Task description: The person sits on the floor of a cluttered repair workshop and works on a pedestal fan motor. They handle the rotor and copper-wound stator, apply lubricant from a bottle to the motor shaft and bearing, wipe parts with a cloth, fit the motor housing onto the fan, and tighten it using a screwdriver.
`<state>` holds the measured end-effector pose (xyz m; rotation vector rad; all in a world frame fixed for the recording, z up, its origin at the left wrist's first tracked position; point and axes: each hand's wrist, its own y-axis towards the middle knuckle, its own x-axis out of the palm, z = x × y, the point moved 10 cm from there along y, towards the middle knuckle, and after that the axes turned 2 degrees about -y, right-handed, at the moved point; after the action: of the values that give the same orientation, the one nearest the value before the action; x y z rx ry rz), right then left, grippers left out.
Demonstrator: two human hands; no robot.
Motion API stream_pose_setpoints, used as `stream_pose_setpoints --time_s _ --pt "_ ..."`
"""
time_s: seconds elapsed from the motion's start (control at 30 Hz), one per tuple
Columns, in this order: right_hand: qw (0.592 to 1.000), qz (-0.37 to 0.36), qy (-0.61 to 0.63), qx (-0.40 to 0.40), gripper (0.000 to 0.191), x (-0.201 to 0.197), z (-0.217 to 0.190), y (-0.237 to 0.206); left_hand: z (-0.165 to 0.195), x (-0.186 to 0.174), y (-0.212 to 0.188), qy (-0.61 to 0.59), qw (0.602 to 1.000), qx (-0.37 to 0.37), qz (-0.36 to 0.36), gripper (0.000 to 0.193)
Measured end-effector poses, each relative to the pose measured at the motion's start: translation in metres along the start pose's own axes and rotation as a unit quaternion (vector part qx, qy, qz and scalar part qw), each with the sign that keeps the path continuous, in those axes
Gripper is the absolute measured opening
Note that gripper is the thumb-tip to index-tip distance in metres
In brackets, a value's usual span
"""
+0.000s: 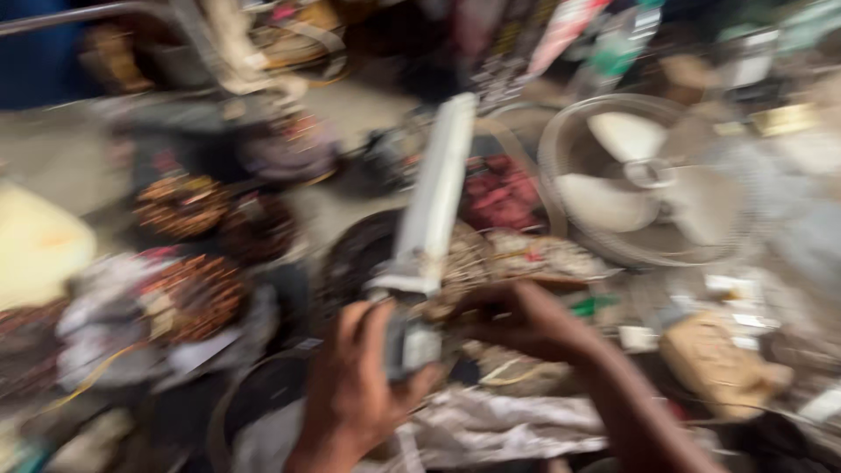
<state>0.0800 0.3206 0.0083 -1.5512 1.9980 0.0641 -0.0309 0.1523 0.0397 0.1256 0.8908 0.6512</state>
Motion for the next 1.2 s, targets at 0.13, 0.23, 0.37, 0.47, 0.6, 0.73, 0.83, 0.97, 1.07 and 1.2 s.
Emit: stream_pose_setpoints --time_s 0.13,0.23,0.37,0.47,0.6,0.73,0.83,0.97,1.07,1.2 --pt "0.999 0.000 0.043 0.019 0.031 0.011 0.015 -0.002 0.003 -0.014 -0.001 -0.068 0.991 -0.010 -0.116 0.100" --pt "0.996 0.025 0.084 0.010 0.037 0.011 0.022 -0.005 0.006 -0.016 -0.002 -0.032 0.991 -0.003 -0.130 0.106" --pt "0.995 0.055 0.028 0.076 0.034 0.005 0.039 -0.007 0.004 -0.007 -0.005 -0.035 0.989 -0.009 -0.146 0.102" --pt "0.995 0.060 0.011 0.078 0.034 0.004 0.033 -0.008 0.004 -0.007 -0.006 -0.035 0.990 -0.001 -0.136 0.098" --pt "0.994 0.091 -0.044 0.047 0.032 0.002 0.009 -0.012 0.008 -0.012 -0.006 -0.044 0.991 0.017 -0.122 0.096" --pt "0.986 0.093 -0.049 0.126 0.039 0.002 0.009 -0.016 0.008 -0.013 -0.005 -0.052 0.991 0.002 -0.125 0.095" --pt "0.987 0.116 -0.096 -0.060 0.030 0.000 -0.032 -0.013 0.011 -0.016 -0.004 -0.051 0.992 0.014 -0.113 0.095" --pt "0.986 0.092 -0.079 0.112 0.027 0.003 0.007 -0.014 0.010 -0.015 -0.005 -0.051 0.992 0.009 -0.118 0.096" --pt "0.989 0.109 -0.096 0.018 0.036 0.001 -0.007 -0.013 0.007 -0.015 -0.004 -0.058 0.991 -0.001 -0.123 0.096" --pt "0.987 0.112 -0.117 0.014 0.029 -0.001 -0.002 -0.010 0.005 -0.013 -0.003 -0.067 0.988 -0.018 -0.137 0.098"
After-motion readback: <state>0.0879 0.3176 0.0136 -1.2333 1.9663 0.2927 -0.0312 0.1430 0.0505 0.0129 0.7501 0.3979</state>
